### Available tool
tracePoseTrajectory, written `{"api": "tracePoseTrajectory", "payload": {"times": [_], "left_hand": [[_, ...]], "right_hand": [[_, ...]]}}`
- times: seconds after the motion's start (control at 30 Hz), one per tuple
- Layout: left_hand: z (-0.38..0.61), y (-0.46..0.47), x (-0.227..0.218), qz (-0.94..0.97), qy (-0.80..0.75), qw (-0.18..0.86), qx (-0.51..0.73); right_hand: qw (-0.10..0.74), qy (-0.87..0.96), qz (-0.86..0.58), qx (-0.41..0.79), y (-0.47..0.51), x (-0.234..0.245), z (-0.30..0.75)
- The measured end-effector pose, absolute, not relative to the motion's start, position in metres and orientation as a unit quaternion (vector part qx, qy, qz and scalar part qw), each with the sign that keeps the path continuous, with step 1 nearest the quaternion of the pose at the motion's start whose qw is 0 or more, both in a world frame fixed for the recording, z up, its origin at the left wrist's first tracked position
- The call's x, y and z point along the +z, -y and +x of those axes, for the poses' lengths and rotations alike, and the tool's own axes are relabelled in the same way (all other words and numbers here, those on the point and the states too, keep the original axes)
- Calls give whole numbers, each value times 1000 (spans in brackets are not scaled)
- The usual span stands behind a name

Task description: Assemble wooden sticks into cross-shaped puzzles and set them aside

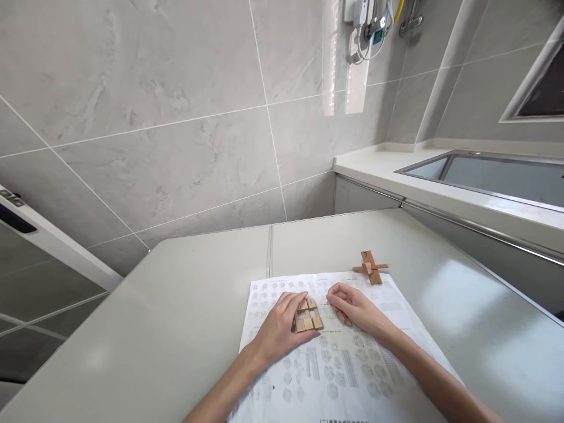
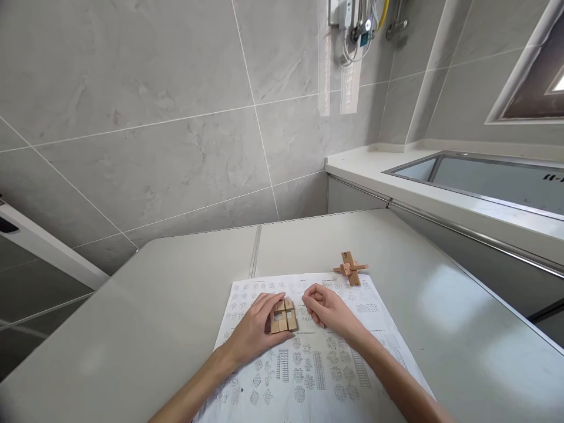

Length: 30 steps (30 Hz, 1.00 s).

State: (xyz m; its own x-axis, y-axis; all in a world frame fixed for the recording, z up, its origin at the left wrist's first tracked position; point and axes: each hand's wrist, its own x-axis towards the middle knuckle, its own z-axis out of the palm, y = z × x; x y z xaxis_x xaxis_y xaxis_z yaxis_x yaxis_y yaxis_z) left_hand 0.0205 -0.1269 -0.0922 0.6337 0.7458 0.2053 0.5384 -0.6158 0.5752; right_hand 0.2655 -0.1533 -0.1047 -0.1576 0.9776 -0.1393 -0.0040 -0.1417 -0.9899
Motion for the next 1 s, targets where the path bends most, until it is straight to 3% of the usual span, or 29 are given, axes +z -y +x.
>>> {"api": "tracePoseTrajectory", "payload": {"times": [0.33,0.5,0.67,1.0], "left_hand": [[-2,124,-78,874,-399,178,212],[-3,124,-74,843,-410,246,245],[0,127,-72,795,-421,344,270],[6,133,-71,777,-432,360,284]], "right_hand": [[363,644,-505,445,163,-105,257],[338,717,-492,361,167,-110,254],[303,731,-502,349,166,-118,255],[333,669,-534,396,168,-108,254]]}}
